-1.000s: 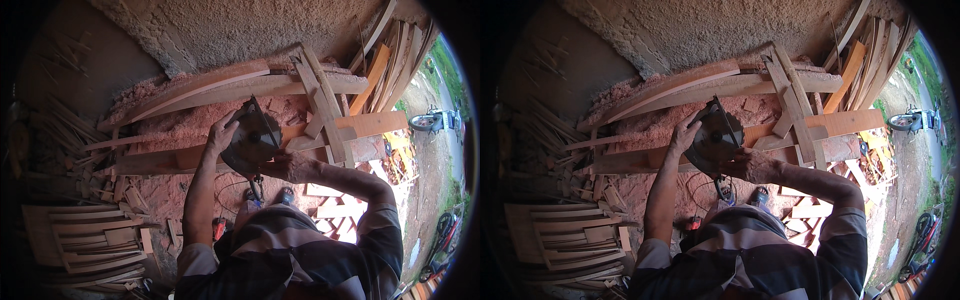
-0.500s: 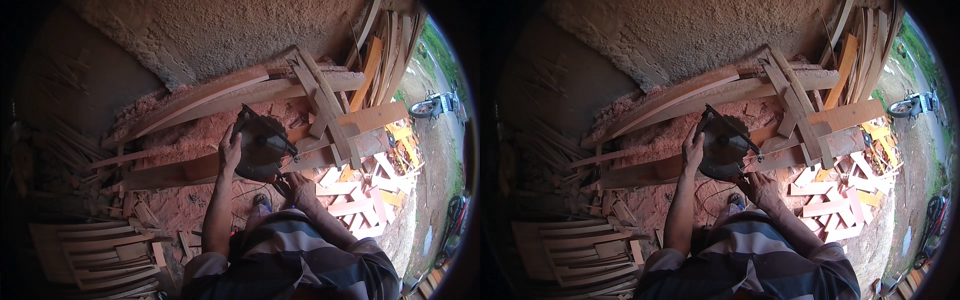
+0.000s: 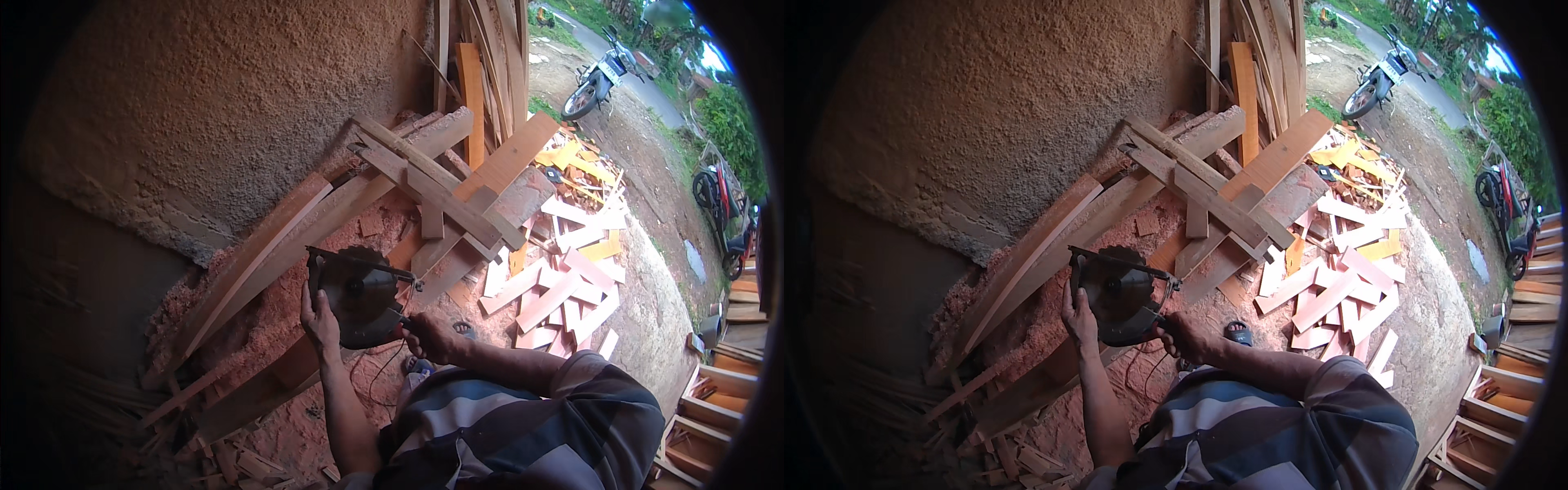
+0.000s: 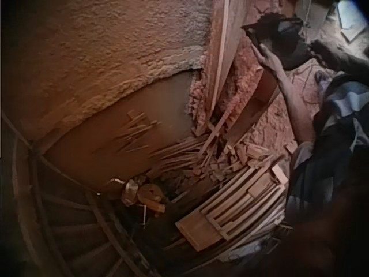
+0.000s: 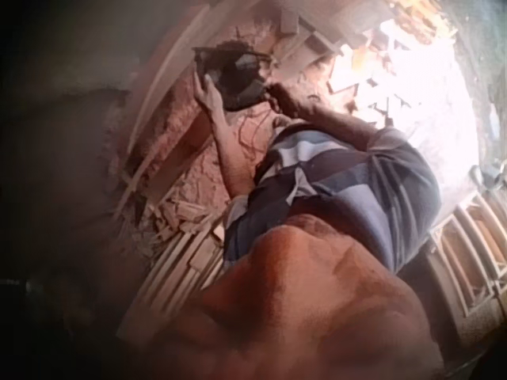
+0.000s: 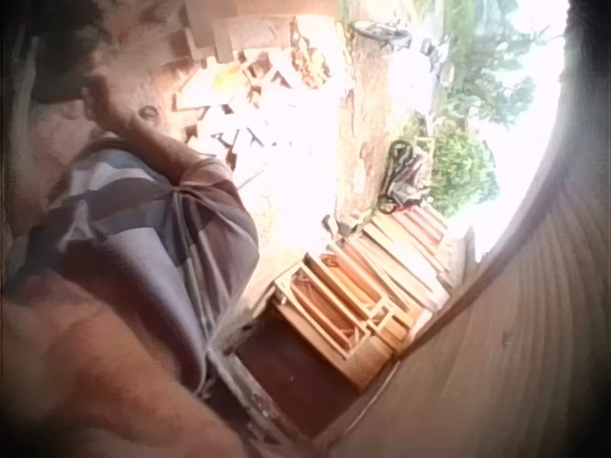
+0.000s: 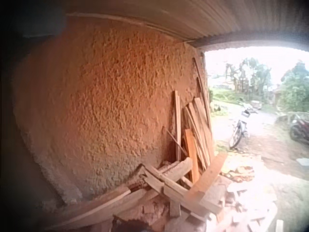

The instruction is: The person measures and marks a wooden plank with a try square and pencil, then cuts it using a hand saw and a circular saw. The cut pieces are set aside on the floor.

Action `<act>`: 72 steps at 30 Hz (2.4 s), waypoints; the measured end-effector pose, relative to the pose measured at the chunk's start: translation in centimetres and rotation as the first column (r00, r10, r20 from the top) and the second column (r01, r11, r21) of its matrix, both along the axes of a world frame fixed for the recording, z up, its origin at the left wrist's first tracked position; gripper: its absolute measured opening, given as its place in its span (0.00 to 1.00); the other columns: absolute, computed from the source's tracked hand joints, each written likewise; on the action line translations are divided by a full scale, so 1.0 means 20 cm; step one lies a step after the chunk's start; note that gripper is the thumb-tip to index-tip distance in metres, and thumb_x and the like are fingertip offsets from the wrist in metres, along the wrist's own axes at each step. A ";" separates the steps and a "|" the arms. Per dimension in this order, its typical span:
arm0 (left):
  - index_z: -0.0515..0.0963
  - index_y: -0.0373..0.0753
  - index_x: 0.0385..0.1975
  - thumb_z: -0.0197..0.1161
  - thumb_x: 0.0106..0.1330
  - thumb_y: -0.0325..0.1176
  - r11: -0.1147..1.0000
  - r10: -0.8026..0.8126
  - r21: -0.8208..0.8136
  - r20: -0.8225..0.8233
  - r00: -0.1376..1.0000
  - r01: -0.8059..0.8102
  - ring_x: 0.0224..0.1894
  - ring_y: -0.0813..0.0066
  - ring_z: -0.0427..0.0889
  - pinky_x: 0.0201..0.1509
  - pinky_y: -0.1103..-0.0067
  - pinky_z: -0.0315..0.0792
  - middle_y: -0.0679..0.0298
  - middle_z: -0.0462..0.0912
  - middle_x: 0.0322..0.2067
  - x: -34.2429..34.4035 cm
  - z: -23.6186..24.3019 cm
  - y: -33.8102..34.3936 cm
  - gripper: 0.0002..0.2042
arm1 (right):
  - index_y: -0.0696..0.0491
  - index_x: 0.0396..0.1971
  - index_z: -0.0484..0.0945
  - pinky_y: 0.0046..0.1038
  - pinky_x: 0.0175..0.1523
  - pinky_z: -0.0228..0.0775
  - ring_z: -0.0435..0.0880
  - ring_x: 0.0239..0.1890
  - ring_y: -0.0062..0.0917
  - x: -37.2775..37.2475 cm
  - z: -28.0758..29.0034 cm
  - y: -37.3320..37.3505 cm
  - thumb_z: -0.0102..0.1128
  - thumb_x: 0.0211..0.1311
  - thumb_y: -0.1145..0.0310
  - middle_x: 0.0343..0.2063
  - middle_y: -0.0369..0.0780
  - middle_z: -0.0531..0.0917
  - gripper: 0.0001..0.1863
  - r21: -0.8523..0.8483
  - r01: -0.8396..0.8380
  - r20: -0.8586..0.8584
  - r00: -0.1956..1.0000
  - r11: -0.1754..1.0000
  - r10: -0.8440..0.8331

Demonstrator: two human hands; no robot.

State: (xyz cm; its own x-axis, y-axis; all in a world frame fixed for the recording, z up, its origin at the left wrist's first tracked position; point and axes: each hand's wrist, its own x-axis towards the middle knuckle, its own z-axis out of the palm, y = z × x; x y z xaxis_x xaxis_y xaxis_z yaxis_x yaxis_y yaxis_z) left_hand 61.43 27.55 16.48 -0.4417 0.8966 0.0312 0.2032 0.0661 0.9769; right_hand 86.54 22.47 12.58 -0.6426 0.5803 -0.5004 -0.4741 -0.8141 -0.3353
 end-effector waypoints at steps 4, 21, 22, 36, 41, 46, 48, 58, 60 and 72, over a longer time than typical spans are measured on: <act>0.65 0.29 0.72 0.56 0.79 0.36 1.000 0.001 -0.006 -0.033 0.999 -0.001 0.61 0.58 0.81 0.65 0.71 0.74 0.43 0.75 0.65 0.00 0.00 -0.01 0.26 | 0.55 0.48 0.77 0.24 0.38 0.81 0.84 0.31 0.19 -0.01 -0.08 -0.01 0.44 0.80 0.52 0.37 0.35 0.85 0.21 0.063 0.010 -0.507 0.862 0.998 0.023; 0.68 0.28 0.69 0.61 0.73 0.36 0.985 -0.152 0.093 0.112 0.982 0.142 0.62 0.56 0.79 0.66 0.68 0.73 0.45 0.74 0.66 -0.06 -0.08 0.04 0.28 | 0.50 0.55 0.83 0.45 0.71 0.67 0.78 0.64 0.43 -0.52 -0.27 0.10 0.64 0.52 0.69 0.56 0.45 0.84 0.26 0.315 -0.910 0.455 0.394 -0.269 -0.799; 0.68 0.27 0.69 0.61 0.73 0.35 0.980 -0.145 0.140 0.014 0.989 0.141 0.62 0.55 0.79 0.65 0.68 0.73 0.45 0.75 0.65 -0.01 -0.03 0.05 0.28 | 0.51 0.56 0.83 0.45 0.72 0.67 0.77 0.64 0.45 -0.50 -0.20 0.09 0.63 0.51 0.69 0.58 0.47 0.83 0.27 0.392 -0.880 0.437 0.435 -0.268 -0.787; 0.75 0.27 0.64 0.53 0.81 0.35 0.886 -0.392 0.176 -0.213 0.895 0.430 0.58 0.60 0.85 0.60 0.69 0.78 0.45 0.83 0.57 0.50 0.46 0.28 0.20 | 0.54 0.72 0.66 0.35 0.56 0.80 0.89 0.50 0.38 0.47 0.68 0.00 0.73 0.58 0.69 0.49 0.53 0.86 0.41 0.837 -0.323 0.543 0.595 0.442 -0.592; 0.71 0.26 0.66 0.66 0.71 0.50 0.900 -0.437 -0.180 -0.367 0.821 0.398 0.62 0.50 0.80 0.64 0.64 0.74 0.39 0.78 0.61 0.72 -0.08 0.62 0.34 | 0.55 0.73 0.66 0.30 0.68 0.69 0.79 0.61 0.23 0.99 0.68 -0.13 0.77 0.60 0.66 0.59 0.43 0.84 0.43 0.741 -0.116 0.584 0.598 0.662 -0.549; 0.56 0.27 0.75 0.71 0.64 0.56 0.876 -0.472 -0.364 -0.515 0.716 0.316 0.74 0.43 0.63 0.77 0.60 0.60 0.36 0.64 0.71 1.08 -0.50 0.85 0.50 | 0.57 0.73 0.67 0.30 0.69 0.68 0.79 0.62 0.25 1.45 0.57 -0.22 0.76 0.56 0.72 0.60 0.44 0.82 0.43 0.674 -0.076 0.684 0.439 0.734 -0.583; 0.52 0.27 0.76 0.71 0.63 0.55 0.843 -0.518 -0.464 -0.563 0.644 0.272 0.76 0.41 0.59 0.79 0.60 0.55 0.35 0.60 0.73 1.16 -0.62 0.91 0.52 | 0.56 0.73 0.67 0.31 0.69 0.68 0.80 0.62 0.25 1.61 0.53 -0.24 0.76 0.55 0.73 0.60 0.44 0.82 0.43 0.568 -0.011 0.757 0.400 0.823 -0.517; 0.54 0.29 0.74 0.66 0.69 0.51 0.923 -0.371 -0.243 -0.773 0.515 0.299 0.79 0.35 0.51 0.82 0.49 0.44 0.32 0.55 0.74 1.33 -0.94 0.79 0.43 | 0.57 0.66 0.74 0.23 0.40 0.78 0.83 0.37 0.18 2.01 0.44 -0.21 0.68 0.61 0.77 0.43 0.37 0.84 0.31 0.504 0.273 0.743 0.346 0.819 -0.572; 0.52 0.30 0.75 0.65 0.69 0.52 0.936 -0.338 -0.216 -0.766 0.546 0.276 0.80 0.35 0.48 0.81 0.45 0.40 0.31 0.51 0.75 1.42 -0.96 0.73 0.45 | 0.58 0.66 0.73 0.26 0.47 0.78 0.84 0.42 0.20 2.04 0.42 -0.19 0.68 0.61 0.76 0.46 0.39 0.85 0.31 0.499 0.341 0.711 0.365 0.797 -0.601; 0.52 0.34 0.78 0.66 0.62 0.60 0.908 -0.418 -0.344 -0.774 0.476 0.237 0.81 0.35 0.41 0.79 0.40 0.33 0.38 0.52 0.77 1.37 -0.80 0.86 0.51 | 0.60 0.66 0.73 0.32 0.67 0.70 0.82 0.57 0.26 2.06 0.41 -0.12 0.70 0.60 0.74 0.56 0.42 0.83 0.32 0.474 0.368 0.718 0.363 0.800 -0.593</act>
